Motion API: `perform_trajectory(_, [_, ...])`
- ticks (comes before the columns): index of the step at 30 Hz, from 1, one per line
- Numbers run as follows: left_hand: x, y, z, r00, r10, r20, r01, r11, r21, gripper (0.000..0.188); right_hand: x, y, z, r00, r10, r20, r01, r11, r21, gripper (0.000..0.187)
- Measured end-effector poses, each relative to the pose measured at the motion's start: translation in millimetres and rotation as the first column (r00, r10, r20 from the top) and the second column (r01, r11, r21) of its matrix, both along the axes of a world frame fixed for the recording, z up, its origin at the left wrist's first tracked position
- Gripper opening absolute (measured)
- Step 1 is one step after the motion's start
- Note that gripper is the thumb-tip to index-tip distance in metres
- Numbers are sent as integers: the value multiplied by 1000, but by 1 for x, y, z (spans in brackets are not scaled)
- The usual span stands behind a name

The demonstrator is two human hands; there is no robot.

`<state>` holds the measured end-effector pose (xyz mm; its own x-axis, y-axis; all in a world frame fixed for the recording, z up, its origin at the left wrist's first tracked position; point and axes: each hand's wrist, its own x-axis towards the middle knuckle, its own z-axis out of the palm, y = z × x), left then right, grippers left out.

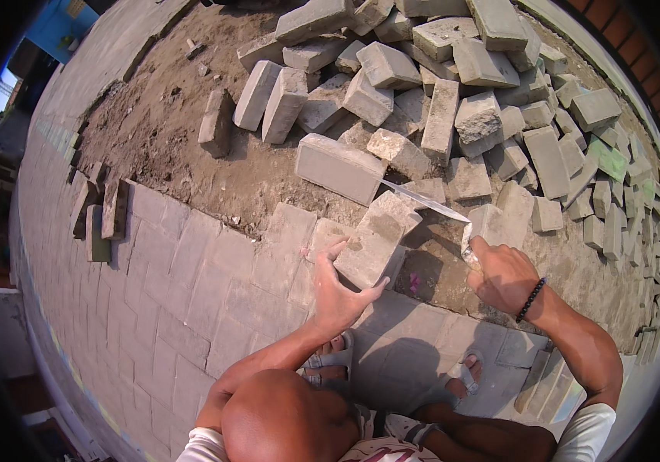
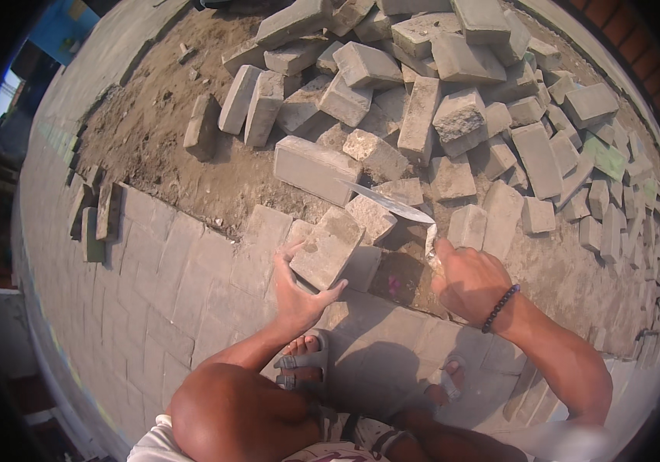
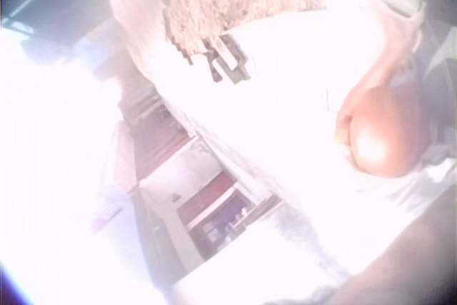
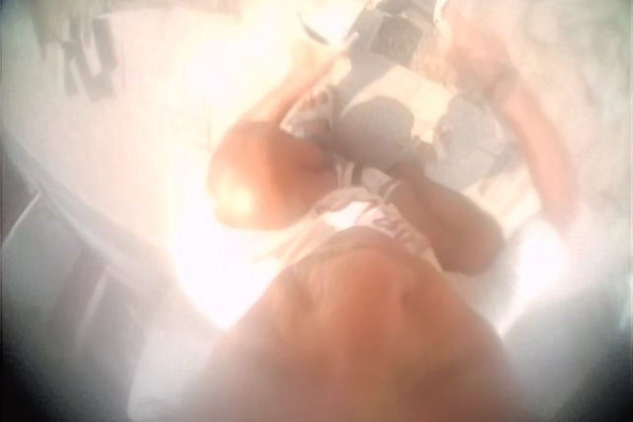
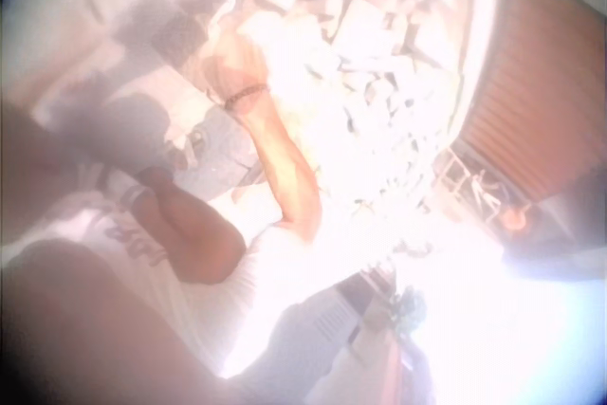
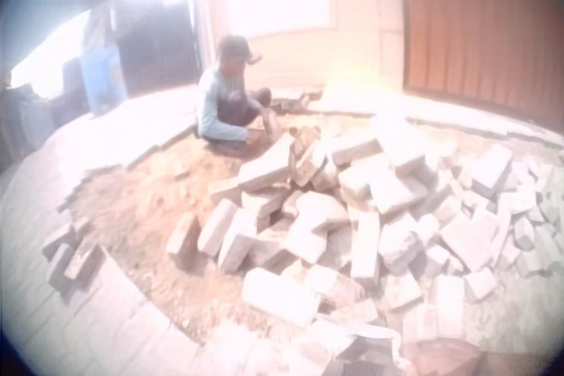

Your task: The person repeatedly picks up rectangular bricks from a pile and scrapes their surfaces with a trowel to remove residue. The person handles each brick individually, scraping multiple sides before placing it back on the pile.

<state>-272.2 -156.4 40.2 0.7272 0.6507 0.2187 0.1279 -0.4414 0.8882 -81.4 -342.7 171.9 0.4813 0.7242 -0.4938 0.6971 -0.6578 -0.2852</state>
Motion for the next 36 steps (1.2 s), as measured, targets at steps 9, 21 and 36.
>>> perform_trajectory(9, [0,0,4,999,-51,-16,51,998,-26,86,-3,-3,-26,1000,27,-14,-26,995,100,26])
perform_trajectory(21, [4,6,7,994,-113,-5,112,991,-73,87,11,-9,-42,1000,0,9,0,1000,27,27])
perform_trajectory(36, [-52,31,-2,980,-173,-97,176,984,32,85,-28,-20,-49,930,-121,-348,196,962,191,40])
